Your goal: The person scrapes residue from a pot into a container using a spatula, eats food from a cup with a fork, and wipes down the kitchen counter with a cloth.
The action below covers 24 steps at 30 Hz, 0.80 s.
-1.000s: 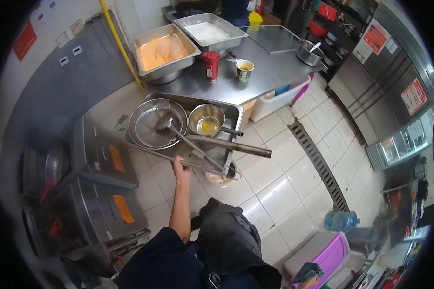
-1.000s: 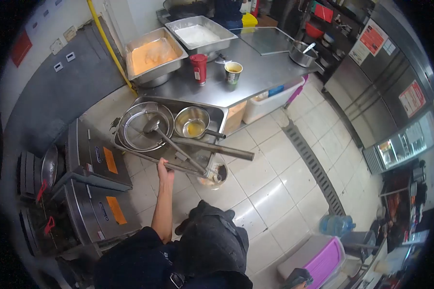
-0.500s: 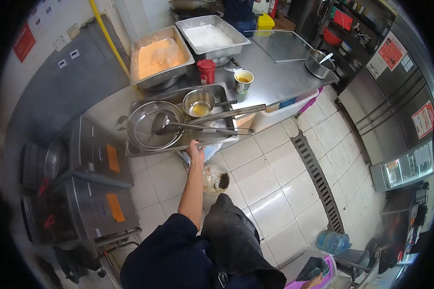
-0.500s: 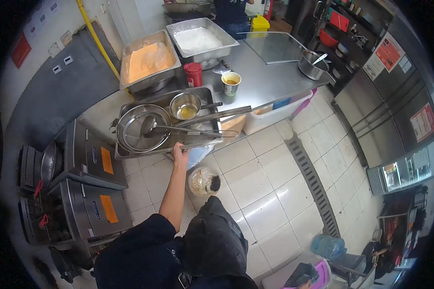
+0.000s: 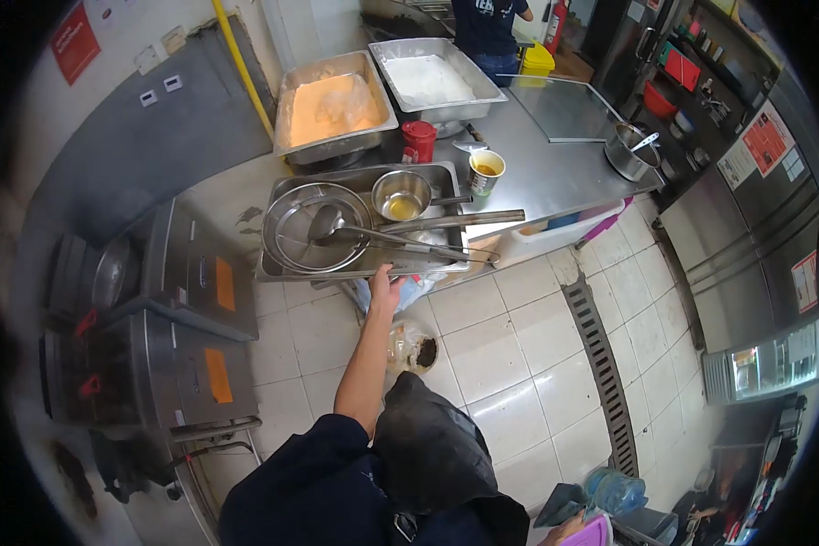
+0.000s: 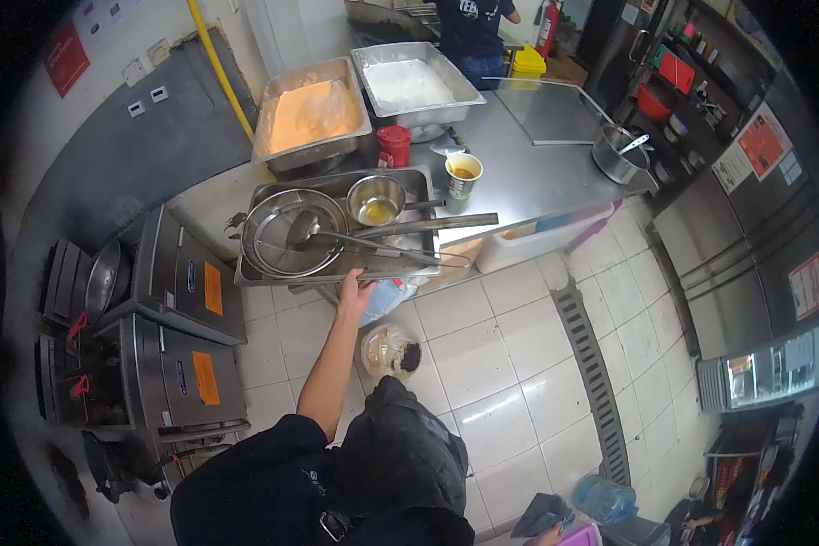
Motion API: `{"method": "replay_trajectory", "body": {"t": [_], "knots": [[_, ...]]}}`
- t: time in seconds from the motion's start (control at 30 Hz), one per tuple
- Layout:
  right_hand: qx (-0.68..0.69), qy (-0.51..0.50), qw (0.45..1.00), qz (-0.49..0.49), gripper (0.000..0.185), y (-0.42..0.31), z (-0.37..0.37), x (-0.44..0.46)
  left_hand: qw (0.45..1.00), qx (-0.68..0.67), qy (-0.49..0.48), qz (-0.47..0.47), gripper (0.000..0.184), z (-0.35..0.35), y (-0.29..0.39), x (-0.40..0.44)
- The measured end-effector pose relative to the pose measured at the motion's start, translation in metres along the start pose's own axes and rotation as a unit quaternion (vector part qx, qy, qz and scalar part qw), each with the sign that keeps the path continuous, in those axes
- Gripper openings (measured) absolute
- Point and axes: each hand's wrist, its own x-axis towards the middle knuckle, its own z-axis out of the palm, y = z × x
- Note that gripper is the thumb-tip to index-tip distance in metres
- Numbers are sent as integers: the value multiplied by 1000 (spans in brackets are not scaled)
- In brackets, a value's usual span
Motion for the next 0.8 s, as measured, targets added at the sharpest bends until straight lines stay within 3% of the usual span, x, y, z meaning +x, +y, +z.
{"method": "replay_trajectory", "body": {"t": [0.1,0.17,0.2,0.27,0.3,0.37,0.4,0.43,0.47,0.53,0.67,0.77,0.8], "knots": [[11,-15,1000,-5,35,-2,14,13,999,-8,-32,-29,42,1,-4,1],[16,-22,1000,-8,34,-8,25,19,982,134,121,-58,53,43,8,-43],[20,-26,999,-10,34,-13,32,20,982,134,118,-56,53,48,9,-47],[26,-32,999,-9,34,-17,44,22,960,164,228,-4,63,51,7,-57],[29,-34,999,-7,34,-17,49,21,961,165,224,-4,63,49,2,-61],[32,-37,999,0,34,-13,58,21,918,208,290,171,66,54,-7,-65],[32,-39,999,6,34,-10,62,19,919,208,286,172,66,71,1,-71],[34,-41,998,14,34,-8,66,18,868,326,219,304,64,88,9,-77],[34,-40,998,22,34,-4,70,16,783,431,144,424,62,100,16,-77],[31,-40,998,35,34,0,78,13,747,474,57,463,62,128,26,-26],[18,-39,997,57,33,-3,95,20,661,573,-25,483,70,215,54,65],[14,-30,997,73,33,-15,112,36,638,636,-21,433,82,267,66,124],[9,-29,996,81,33,-17,117,44,595,706,10,383,87,284,70,133]]}}
